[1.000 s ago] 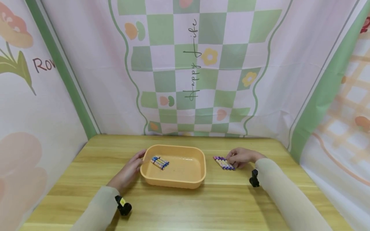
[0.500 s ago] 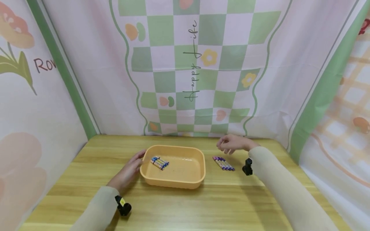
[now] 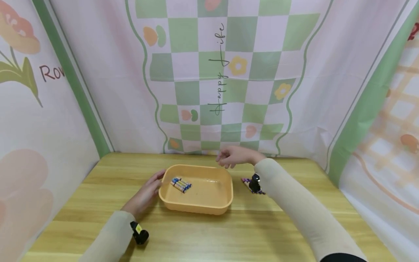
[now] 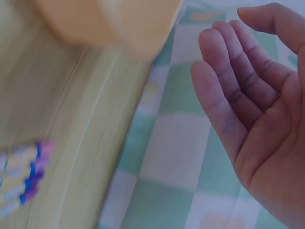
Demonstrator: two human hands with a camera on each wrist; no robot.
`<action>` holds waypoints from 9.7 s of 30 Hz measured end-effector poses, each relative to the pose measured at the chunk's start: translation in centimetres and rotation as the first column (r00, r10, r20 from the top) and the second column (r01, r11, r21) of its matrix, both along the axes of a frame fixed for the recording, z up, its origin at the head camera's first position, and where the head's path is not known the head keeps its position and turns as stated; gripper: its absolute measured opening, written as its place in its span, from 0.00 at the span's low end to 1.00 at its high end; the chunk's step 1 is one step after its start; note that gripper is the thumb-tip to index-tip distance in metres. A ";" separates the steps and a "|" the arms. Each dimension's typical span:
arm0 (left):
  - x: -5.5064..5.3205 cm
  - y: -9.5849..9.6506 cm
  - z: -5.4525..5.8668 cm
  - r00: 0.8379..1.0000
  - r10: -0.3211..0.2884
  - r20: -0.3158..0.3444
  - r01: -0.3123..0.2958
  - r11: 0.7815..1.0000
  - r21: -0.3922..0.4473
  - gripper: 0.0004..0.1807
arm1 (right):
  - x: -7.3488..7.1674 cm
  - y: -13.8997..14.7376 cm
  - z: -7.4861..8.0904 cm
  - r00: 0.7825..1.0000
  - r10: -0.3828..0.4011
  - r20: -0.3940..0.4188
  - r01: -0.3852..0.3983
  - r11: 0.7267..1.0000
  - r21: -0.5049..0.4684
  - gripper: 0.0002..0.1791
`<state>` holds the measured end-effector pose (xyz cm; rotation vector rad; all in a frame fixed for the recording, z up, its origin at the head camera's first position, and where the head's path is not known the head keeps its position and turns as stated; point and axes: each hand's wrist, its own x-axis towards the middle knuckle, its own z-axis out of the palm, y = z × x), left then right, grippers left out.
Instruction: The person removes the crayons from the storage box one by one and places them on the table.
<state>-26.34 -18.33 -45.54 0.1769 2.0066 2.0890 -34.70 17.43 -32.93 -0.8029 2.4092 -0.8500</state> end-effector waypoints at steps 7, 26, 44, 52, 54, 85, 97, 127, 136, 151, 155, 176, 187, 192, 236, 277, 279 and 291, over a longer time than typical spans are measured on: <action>0.1 0.0 0.2 1.000 -0.001 0.001 0.001 1.000 -0.011 0.35 | 0.2 -5.1 -0.6 0.998 0.061 -0.016 -0.061 0.998 0.018 0.18; 0.1 -0.3 0.2 1.000 -0.001 -0.002 0.001 1.000 -0.013 0.34 | -0.2 -12.1 -6.2 0.990 0.108 -0.088 -0.102 0.992 0.074 0.19; 0.2 -0.2 0.1 1.000 -0.011 -0.015 0.011 1.000 -0.028 0.34 | 0.2 -12.9 -8.9 0.959 0.110 -0.261 -0.065 0.982 0.175 0.16; 0.2 -0.1 0.0 0.999 -0.031 -0.026 0.030 0.999 -0.038 0.34 | 0.4 -12.9 -8.6 0.958 0.091 -0.273 -0.034 0.978 0.205 0.16; 0.2 -0.1 -0.1 0.999 -0.032 -0.028 0.031 0.999 -0.035 0.34 | 0.5 -12.7 -8.2 0.960 0.094 -0.265 -0.036 0.976 0.216 0.16; 0.2 0.0 0.2 1.000 -0.020 -0.016 0.019 1.000 -0.024 0.35 | 0.0 3.0 -1.3 0.997 -0.013 -0.072 0.011 1.000 -0.016 0.24; 0.3 0.0 0.2 1.000 -0.018 -0.007 0.018 0.999 -0.027 0.35 | 2.0 11.4 -4.3 0.984 -0.176 0.030 0.178 0.983 -0.052 0.25; 0.3 0.1 0.0 1.000 -0.010 -0.016 0.010 1.000 0.005 0.35 | 3.6 15.5 -9.2 0.964 -0.263 0.030 0.265 0.962 -0.060 0.24; 0.3 0.0 0.2 1.000 -0.011 -0.006 0.011 1.000 -0.004 0.35 | 2.3 13.3 -6.1 0.976 -0.214 -0.034 0.212 0.976 -0.042 0.24; 0.3 0.0 0.1 1.000 -0.016 -0.011 0.016 1.000 -0.013 0.35 | 0.3 3.6 -0.9 0.993 -0.051 -0.105 0.047 0.998 -0.038 0.20; 0.2 -0.1 0.0 1.000 -0.022 -0.015 0.022 1.000 -0.010 0.35 | 0.2 0.0 -0.7 0.995 0.001 -0.102 -0.003 1.000 -0.021 0.20; 0.3 -0.1 0.1 1.000 -0.017 -0.013 0.016 1.000 -0.027 0.33 | -0.3 -11.5 -5.5 0.993 0.122 -0.013 -0.121 0.992 0.022 0.20; 0.2 0.0 0.1 1.000 -0.016 -0.006 0.016 1.000 0.009 0.34 | -0.3 -13.6 -8.2 0.982 0.092 -0.163 -0.077 0.992 0.096 0.16; 0.3 -0.1 0.1 0.999 -0.022 -0.025 0.023 1.000 0.002 0.34 | -0.2 -13.9 -8.6 0.979 0.083 -0.186 -0.063 0.992 0.112 0.16; 0.4 -0.1 0.1 0.999 -0.020 -0.033 0.020 1.000 -0.016 0.35 | 1.0 1.8 -2.4 0.975 -0.019 -0.221 0.028 0.999 0.036 0.18; 0.3 0.2 0.2 1.000 0.001 -0.015 -0.001 0.999 -0.033 0.35 | 4.1 16.9 -9.6 0.959 -0.282 0.039 0.283 0.958 -0.045 0.22; 0.3 0.2 0.2 1.000 0.001 -0.015 -0.001 0.999 -0.033 0.36 | 4.0 16.7 -9.5 0.957 -0.288 0.025 0.289 0.957 -0.038 0.22; 0.2 0.2 0.3 1.000 0.008 0.006 -0.008 1.000 -0.018 0.35 | 1.7 11.2 -5.3 0.972 -0.193 -0.132 0.191 0.981 -0.028 0.21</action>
